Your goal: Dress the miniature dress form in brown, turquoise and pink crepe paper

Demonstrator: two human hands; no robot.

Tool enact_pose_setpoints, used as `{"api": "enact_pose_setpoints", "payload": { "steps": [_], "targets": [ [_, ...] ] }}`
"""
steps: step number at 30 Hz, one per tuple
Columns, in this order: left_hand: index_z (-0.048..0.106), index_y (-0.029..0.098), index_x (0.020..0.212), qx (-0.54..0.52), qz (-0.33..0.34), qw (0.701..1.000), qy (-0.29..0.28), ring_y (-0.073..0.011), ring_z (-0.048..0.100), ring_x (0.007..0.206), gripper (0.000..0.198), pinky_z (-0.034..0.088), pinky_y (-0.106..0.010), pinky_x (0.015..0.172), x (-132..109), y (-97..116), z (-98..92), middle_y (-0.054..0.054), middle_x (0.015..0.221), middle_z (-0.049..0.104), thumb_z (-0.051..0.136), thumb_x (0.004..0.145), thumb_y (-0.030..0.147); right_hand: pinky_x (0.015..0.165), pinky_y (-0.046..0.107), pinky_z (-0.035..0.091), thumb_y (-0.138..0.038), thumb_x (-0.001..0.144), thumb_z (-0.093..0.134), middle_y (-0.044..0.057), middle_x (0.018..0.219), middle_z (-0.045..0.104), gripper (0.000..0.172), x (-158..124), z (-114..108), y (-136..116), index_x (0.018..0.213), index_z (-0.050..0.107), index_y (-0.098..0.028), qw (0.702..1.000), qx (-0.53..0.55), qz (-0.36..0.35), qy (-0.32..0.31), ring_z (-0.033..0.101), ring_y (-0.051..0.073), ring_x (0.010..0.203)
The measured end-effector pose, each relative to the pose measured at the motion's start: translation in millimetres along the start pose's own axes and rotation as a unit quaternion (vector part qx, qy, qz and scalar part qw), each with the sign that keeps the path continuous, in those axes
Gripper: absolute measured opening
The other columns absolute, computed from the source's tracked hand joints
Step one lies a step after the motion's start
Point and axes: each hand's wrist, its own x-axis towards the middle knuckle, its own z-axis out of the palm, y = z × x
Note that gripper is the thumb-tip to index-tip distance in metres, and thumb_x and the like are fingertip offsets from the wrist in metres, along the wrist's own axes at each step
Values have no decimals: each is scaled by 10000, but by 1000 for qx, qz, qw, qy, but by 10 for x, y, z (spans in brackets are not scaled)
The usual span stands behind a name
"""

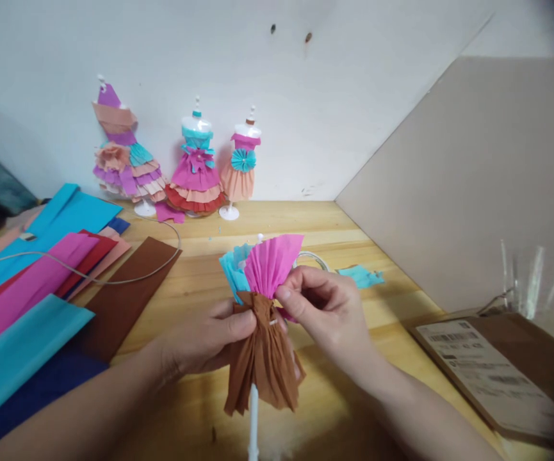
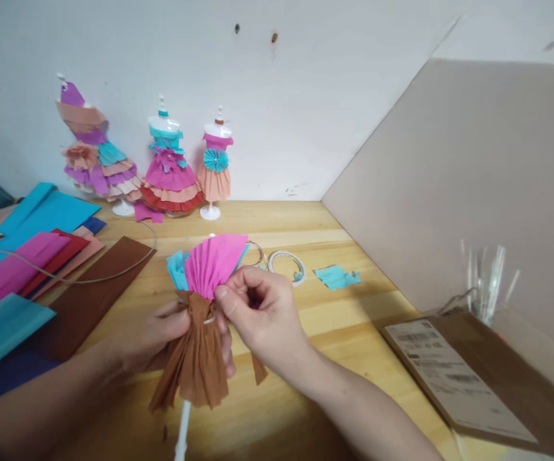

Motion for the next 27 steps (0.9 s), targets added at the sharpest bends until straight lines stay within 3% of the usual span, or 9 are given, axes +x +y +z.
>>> {"api": "enact_pose_setpoints", "payload": {
  "steps": [7, 12, 17, 27],
  "targets": [
    [658, 122, 1087, 2, 12, 1000, 19, -283, 700, 919, 467, 511, -395, 851, -9, -48, -17, -125, 989, 698, 694, 800, 489, 303, 195, 395, -451, 811, 656, -22, 417, 552, 400, 10, 1, -3, 543, 495, -201, 1000, -9, 14, 1, 522, 101, 337],
    [638, 125, 1104, -7, 17, 1000, -1, -281, 710, 894, 459, 533, -391, 814, -12, -71, -50, -120, 942, 713, 693, 806, 470, 305, 192, 385, -329, 801, 626, -38, 401, 514, 317, 8, 12, -14, 540, 496, -203, 1000, -17, 18, 1, 504, 98, 331],
    [646, 127, 1091, -12, 15, 1000, 19, -287, 711, 899, 430, 525, -404, 841, -26, -48, -32, -107, 903, 724, 697, 810, 449, 308, 192, 348, -289, 777, 592, -39, 407, 495, 285, 13, 12, -27, 530, 476, -205, 999, -35, 16, 0, 464, 89, 327],
    [561, 119, 1219, -33, 26, 998, -42, -262, 718, 831, 515, 553, -404, 780, -3, -102, -94, -135, 934, 714, 656, 844, 458, 392, 193, 282, -268, 731, 597, -48, 458, 422, 259, 31, -15, 40, 518, 475, -184, 998, -60, 14, -1, 342, 62, 412]
  ]
}}
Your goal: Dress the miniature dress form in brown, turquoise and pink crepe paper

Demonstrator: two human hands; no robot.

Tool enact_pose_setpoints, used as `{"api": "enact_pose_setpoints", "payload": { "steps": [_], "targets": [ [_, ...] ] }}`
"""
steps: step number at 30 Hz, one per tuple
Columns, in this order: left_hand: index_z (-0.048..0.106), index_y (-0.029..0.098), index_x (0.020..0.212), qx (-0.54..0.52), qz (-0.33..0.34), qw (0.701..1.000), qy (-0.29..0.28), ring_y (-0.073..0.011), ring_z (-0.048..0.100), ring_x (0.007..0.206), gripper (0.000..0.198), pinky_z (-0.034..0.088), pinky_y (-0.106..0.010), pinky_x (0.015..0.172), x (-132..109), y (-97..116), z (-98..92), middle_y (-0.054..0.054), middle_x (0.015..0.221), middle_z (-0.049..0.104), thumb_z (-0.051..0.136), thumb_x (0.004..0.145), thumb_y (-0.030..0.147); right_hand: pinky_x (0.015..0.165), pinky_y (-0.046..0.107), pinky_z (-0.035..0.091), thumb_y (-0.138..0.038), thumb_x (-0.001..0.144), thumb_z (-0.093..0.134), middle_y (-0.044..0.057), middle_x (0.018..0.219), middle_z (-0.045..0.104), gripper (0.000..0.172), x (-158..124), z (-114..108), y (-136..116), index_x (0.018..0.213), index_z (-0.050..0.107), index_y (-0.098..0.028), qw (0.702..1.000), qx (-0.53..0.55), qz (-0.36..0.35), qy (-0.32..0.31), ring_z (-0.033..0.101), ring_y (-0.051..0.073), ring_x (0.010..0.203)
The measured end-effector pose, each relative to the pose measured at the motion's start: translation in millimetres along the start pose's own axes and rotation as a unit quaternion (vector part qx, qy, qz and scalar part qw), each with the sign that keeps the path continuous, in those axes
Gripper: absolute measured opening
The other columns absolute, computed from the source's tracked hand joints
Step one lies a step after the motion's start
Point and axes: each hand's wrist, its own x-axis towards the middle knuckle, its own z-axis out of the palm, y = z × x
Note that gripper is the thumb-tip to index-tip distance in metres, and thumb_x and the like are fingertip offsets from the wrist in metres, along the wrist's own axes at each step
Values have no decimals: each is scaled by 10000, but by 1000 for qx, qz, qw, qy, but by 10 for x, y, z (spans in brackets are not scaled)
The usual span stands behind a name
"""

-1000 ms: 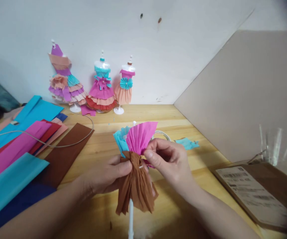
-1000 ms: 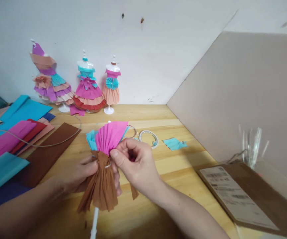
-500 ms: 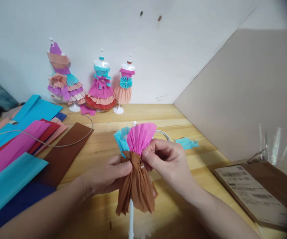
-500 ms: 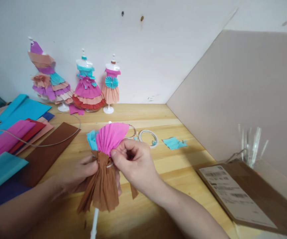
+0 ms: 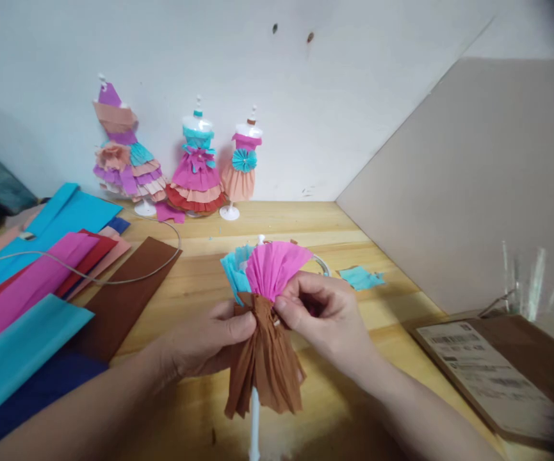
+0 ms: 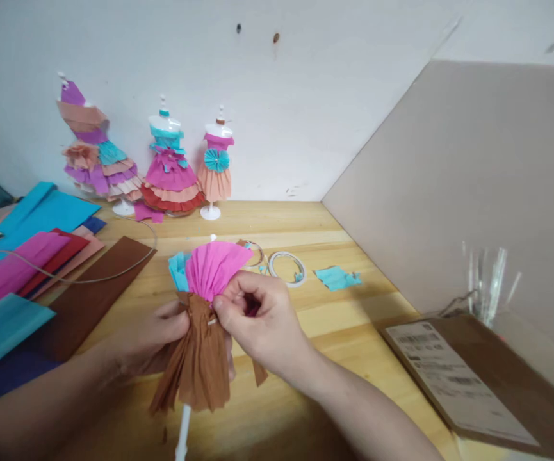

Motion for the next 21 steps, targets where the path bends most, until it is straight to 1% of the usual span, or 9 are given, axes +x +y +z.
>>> {"api": "enact_pose_setpoints", "payload": {
  "steps": [3, 7, 10, 12, 14, 16, 19, 21],
  "targets": [
    [542, 109, 1240, 1, -2, 1000, 1, -264, 713, 847, 537, 552, -425, 798, 4, 18, 7, -151, 976, 701, 656, 846, 455, 395, 199, 294, -316, 751, 631, -47, 457, 431, 288, -4, 0, 11, 540, 484, -185, 1000, 23, 0, -2, 354, 66, 406],
    [602, 89, 1139, -14, 15, 1000, -13, -243, 715, 845, 416, 547, -411, 828, 14, 45, 46, -138, 976, 696, 630, 876, 409, 405, 209, 334, -402, 772, 687, -33, 456, 487, 353, -14, -15, 14, 567, 497, -186, 999, 43, 18, -6, 417, 81, 397],
    [604, 85, 1130, -11, 16, 1000, -19, -239, 717, 825, 407, 542, -422, 835, 22, 59, 69, -129, 952, 699, 617, 884, 410, 429, 217, 368, -471, 799, 677, -14, 477, 533, 396, -16, -43, 27, 581, 522, -179, 998, 58, 18, -28, 462, 91, 419],
    [605, 91, 1126, -5, 16, 1000, -15, -240, 717, 817, 408, 543, -412, 824, 22, 66, 77, -127, 949, 704, 627, 876, 413, 445, 223, 375, -483, 824, 651, -5, 493, 548, 406, -25, -61, 41, 586, 534, -175, 997, 64, 7, -35, 466, 92, 435],
    [616, 103, 1107, -5, 20, 1000, -12, -228, 717, 805, 386, 548, -374, 797, 16, 68, 77, -121, 947, 710, 633, 873, 410, 447, 228, 368, -447, 841, 640, -7, 499, 546, 380, -50, -67, 48, 595, 537, -176, 998, 54, -17, -15, 462, 96, 443],
    [629, 120, 1087, -6, 21, 1000, -7, -207, 716, 780, 358, 548, -325, 758, 9, 63, 72, -105, 932, 716, 639, 870, 405, 449, 229, 362, -360, 848, 639, -18, 509, 530, 305, -86, -58, 39, 619, 556, -176, 998, 27, -51, 16, 455, 97, 453],
    [640, 145, 1078, 2, 21, 1000, 20, -179, 712, 742, 339, 536, -267, 707, 10, 43, 67, -75, 901, 723, 658, 857, 401, 460, 220, 350, -236, 838, 627, -40, 532, 482, 178, -129, -25, 7, 673, 610, -172, 993, -31, -107, 42, 424, 87, 477],
    [647, 155, 1070, 12, 23, 999, 43, -176, 710, 754, 346, 526, -257, 712, 23, 29, 75, -63, 899, 726, 682, 836, 408, 462, 214, 340, -204, 827, 630, -53, 530, 450, 144, -135, -4, -10, 688, 623, -171, 987, -68, -132, 54, 401, 80, 481]
  ]
}}
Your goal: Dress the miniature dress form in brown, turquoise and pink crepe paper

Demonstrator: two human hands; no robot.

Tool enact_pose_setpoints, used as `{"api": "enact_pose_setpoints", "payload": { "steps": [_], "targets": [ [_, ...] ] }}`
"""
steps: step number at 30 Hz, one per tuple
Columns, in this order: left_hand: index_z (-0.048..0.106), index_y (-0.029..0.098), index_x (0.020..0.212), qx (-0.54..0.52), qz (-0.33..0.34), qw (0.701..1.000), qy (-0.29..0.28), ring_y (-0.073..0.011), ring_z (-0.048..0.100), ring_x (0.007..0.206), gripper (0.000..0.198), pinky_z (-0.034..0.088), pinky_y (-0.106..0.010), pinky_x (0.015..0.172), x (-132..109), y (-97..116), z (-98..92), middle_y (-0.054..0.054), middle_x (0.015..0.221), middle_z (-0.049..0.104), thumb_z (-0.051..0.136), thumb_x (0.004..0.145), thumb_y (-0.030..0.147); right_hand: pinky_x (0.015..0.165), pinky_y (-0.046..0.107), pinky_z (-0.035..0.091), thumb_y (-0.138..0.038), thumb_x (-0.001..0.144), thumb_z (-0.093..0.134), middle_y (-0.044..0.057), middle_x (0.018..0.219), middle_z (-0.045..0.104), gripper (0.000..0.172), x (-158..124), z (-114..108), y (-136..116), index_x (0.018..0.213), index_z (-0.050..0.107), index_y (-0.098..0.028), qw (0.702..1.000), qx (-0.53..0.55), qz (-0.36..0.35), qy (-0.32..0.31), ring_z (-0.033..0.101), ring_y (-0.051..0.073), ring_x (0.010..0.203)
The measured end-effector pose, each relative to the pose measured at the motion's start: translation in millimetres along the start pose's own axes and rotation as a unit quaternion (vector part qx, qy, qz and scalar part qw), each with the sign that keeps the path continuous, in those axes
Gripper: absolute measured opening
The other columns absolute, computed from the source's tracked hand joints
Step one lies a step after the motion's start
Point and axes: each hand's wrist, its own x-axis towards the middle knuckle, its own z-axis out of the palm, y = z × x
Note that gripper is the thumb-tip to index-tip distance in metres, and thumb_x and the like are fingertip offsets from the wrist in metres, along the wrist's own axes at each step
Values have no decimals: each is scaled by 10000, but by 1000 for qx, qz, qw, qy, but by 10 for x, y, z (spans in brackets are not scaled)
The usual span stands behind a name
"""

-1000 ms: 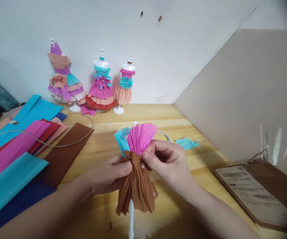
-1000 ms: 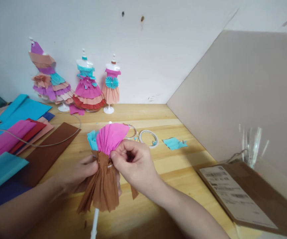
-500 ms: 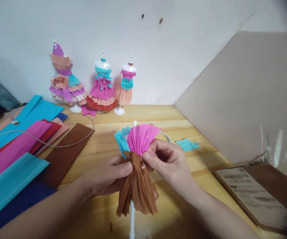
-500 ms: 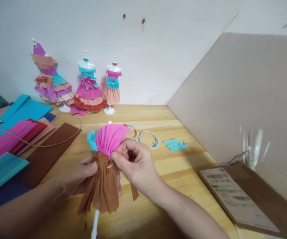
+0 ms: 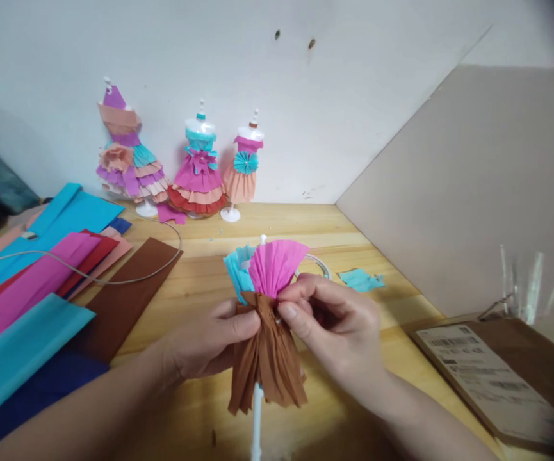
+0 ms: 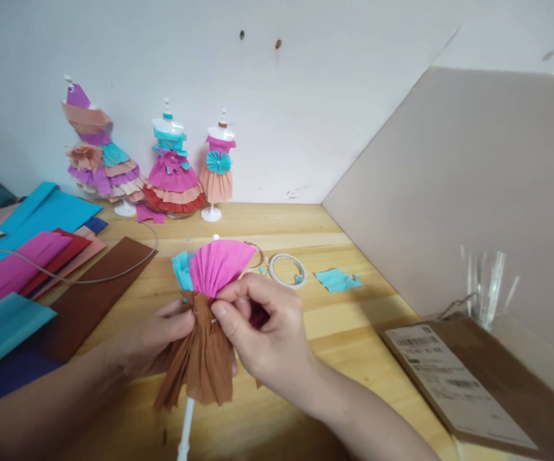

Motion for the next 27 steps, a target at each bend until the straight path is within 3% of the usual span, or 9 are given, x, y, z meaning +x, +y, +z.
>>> {"api": "enact_pose_setpoints", "payload": {
  "steps": [5, 10, 21, 27],
  "targets": [
    [659, 157, 1052, 33, -19, 998, 50, -241, 688, 959, 428, 504, -301, 804, 28, -28, 27, -77, 971, 725, 729, 769, 470, 444, 206, 318, -183, 826, 633, -70, 508, 409, 191, 16, 14, 0, 642, 584, -167, 997, -71, -25, 12, 362, 63, 456],
    [661, 164, 1049, 43, -31, 996, 66, -236, 686, 959, 419, 491, -269, 741, 19, -49, 15, -67, 966, 724, 720, 774, 475, 438, 191, 309, -141, 825, 587, -70, 511, 401, 225, 20, 21, -11, 606, 543, -166, 994, -102, -39, 20, 351, 52, 454],
    [607, 102, 1092, 22, -34, 997, 65, -267, 672, 978, 516, 481, -373, 874, 6, -114, -53, -120, 953, 713, 733, 766, 480, 415, 191, 270, -158, 790, 567, -68, 508, 373, 252, 48, 1, 1, 555, 478, -176, 999, -39, 18, -30, 325, 57, 451],
    [634, 132, 1083, 2, -39, 997, 66, -238, 674, 943, 479, 499, -342, 851, -4, -120, -77, -114, 978, 702, 747, 754, 462, 418, 206, 258, -220, 797, 588, -58, 503, 377, 271, 95, -31, -15, 553, 475, -181, 996, 1, 63, -63, 320, 68, 454]
  ]
}}
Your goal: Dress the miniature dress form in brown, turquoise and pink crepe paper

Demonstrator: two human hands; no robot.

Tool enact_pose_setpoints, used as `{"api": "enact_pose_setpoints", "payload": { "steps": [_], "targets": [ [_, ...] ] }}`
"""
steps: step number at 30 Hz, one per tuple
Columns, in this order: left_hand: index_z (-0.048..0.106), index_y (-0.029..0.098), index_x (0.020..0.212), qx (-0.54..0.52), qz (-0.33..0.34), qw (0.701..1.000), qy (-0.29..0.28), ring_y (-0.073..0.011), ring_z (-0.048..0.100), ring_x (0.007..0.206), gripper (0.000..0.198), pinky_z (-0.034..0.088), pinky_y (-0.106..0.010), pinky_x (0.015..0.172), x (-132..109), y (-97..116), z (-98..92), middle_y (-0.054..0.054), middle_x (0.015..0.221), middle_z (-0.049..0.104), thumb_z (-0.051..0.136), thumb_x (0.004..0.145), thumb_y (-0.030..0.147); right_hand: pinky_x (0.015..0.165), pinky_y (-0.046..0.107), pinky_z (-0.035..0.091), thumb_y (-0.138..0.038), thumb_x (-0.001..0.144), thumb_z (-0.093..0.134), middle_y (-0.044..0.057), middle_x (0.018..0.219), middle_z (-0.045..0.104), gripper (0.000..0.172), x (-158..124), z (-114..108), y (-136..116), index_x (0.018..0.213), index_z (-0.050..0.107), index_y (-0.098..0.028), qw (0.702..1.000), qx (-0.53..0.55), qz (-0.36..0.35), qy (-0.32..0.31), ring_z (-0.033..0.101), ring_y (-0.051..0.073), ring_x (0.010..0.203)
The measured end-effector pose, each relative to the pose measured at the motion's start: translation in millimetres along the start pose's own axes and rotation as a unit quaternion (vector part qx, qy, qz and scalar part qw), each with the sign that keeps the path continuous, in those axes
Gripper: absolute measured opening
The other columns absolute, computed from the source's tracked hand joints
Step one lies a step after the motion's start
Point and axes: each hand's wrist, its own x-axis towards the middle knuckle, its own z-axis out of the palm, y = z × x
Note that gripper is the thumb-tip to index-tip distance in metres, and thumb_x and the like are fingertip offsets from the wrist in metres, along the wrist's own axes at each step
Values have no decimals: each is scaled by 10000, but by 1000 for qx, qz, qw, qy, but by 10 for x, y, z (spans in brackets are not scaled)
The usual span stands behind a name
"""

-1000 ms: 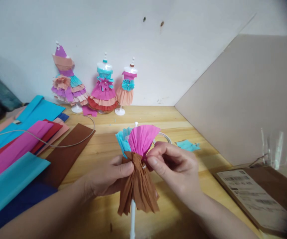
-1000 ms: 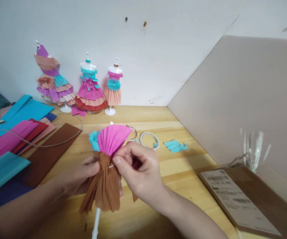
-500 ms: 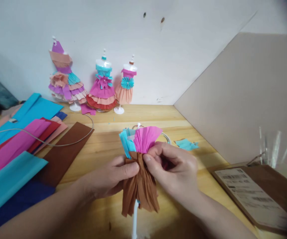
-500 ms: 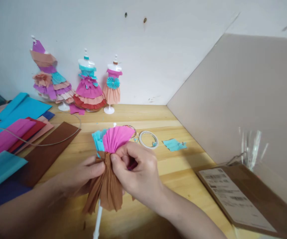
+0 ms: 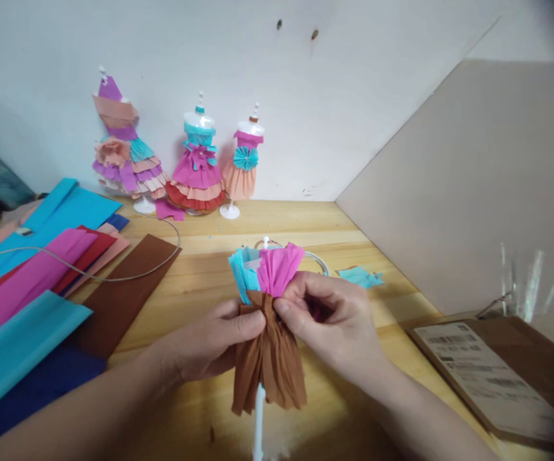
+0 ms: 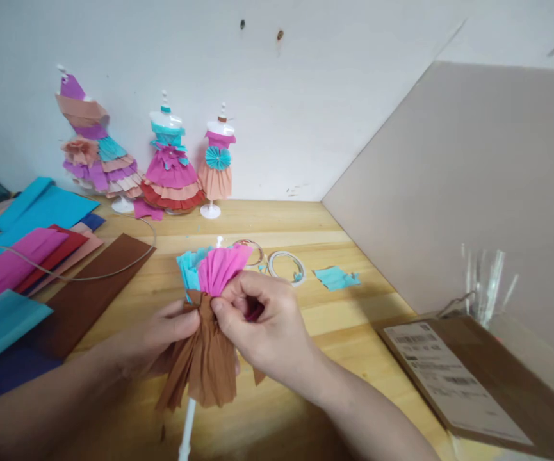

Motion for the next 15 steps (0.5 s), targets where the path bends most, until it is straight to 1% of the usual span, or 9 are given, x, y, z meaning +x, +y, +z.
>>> {"api": "enact_pose_setpoints", "payload": {
  "steps": [4, 7, 10, 12, 13, 15],
  "targets": [
    [645, 163, 1067, 0, -12, 1000, 13, -233, 683, 907, 453, 511, -346, 825, -13, 82, 43, -94, 983, 703, 757, 743, 459, 446, 228, 309, -312, 843, 601, -29, 522, 441, 270, -10, -104, -13, 617, 561, -169, 999, 32, 12, -34, 384, 91, 482],
    [660, 171, 1009, 13, -20, 999, 26, -229, 693, 869, 418, 517, -353, 822, -30, 168, 103, -76, 933, 713, 765, 733, 466, 462, 232, 355, -344, 859, 606, -4, 560, 513, 255, -7, -242, 21, 676, 624, -167, 999, 41, 10, -13, 446, 106, 504],
    [663, 153, 963, 30, -13, 999, 44, -234, 700, 839, 435, 532, -350, 794, -44, 228, 130, -84, 895, 720, 782, 705, 483, 446, 217, 370, -342, 831, 634, 1, 598, 548, 208, 57, -360, 101, 715, 643, -170, 998, 41, 43, -7, 466, 105, 507],
    [660, 138, 943, 38, -6, 998, 55, -248, 703, 818, 454, 545, -359, 758, -44, 243, 118, -101, 886, 724, 790, 691, 492, 442, 212, 374, -344, 776, 683, -7, 596, 546, 194, 129, -379, 163, 712, 630, -169, 997, 44, 68, -13, 469, 102, 504],
    [659, 136, 936, 36, 0, 997, 62, -247, 704, 814, 441, 548, -360, 751, -42, 246, 105, -102, 887, 726, 791, 694, 481, 451, 212, 384, -351, 746, 707, -10, 595, 549, 211, 165, -366, 190, 696, 614, -169, 996, 51, 70, -13, 476, 101, 508],
    [660, 145, 934, 18, 19, 997, 78, -226, 702, 819, 370, 545, -339, 760, -34, 244, 78, -89, 900, 730, 793, 716, 413, 470, 216, 398, -369, 722, 726, -16, 588, 549, 251, 220, -303, 228, 669, 581, -171, 995, 70, 69, -1, 474, 94, 507]
  ]
}}
